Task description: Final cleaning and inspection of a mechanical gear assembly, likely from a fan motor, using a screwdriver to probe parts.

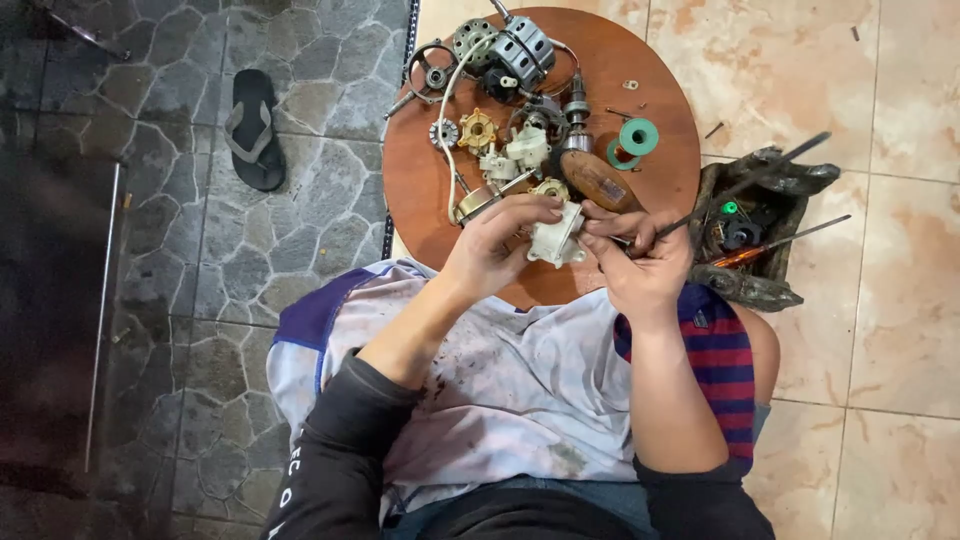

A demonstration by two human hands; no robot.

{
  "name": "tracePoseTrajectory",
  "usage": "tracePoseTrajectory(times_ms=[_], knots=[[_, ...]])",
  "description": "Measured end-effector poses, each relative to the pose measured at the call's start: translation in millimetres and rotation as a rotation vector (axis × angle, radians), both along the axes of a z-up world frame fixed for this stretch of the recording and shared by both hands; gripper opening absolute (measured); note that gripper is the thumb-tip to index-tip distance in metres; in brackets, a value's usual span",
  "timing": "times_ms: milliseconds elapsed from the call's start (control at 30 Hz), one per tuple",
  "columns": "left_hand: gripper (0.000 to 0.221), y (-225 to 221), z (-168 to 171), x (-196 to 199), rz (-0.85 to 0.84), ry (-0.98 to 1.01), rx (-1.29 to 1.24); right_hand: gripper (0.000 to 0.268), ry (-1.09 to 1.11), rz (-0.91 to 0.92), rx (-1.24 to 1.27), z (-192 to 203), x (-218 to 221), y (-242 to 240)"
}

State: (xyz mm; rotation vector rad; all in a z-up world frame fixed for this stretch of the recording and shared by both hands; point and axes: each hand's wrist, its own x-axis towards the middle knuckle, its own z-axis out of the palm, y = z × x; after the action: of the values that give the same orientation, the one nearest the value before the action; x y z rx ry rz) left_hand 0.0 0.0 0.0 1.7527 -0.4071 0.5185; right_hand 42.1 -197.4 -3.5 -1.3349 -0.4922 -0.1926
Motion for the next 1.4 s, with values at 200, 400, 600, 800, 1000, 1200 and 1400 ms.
tracePoseTrajectory(times_ms=[200,400,600,800,1000,1200,1400], knots=[[0.058,8.4,21.4,-0.2,-0.031,0.024,0.08,0.054,-0.066,-0.059,-0.034,5.0,-2.8,1.8],[0.051,13.1,10.3,-5.6,-0.192,0.448,-0.27,0.052,-0.14,-0.113,-0.101,9.4,-6.2,4.4],[0.067,8.6,-15.1,-7.3,-0.065,0.446,-0.165,0.052,-0.067,-0.04,-0.125,14.0,-12.4,13.3],[0.033,16.3,-18.2,-5.4,0.073,0.462,-0.259,0.044,-0.007,-0.067,-0.161,15.5,2.7,-3.7],[0.03,20.9,-18.9,-2.8,0.135,0.503,-0.267,0.039,0.098,-0.111,-0.212,8.6,13.3,-11.1],[0.036,13.5,20.2,-8.9,-0.112,0.552,-0.162,0.029,0.169,0.041,-0.224,9.5,6.6,-11.0],[0.048,10.3,16.5,-7.0,-0.143,0.593,-0.004,0.038,0.305,0.244,-0.267,-12.7,7.3,-9.4]])
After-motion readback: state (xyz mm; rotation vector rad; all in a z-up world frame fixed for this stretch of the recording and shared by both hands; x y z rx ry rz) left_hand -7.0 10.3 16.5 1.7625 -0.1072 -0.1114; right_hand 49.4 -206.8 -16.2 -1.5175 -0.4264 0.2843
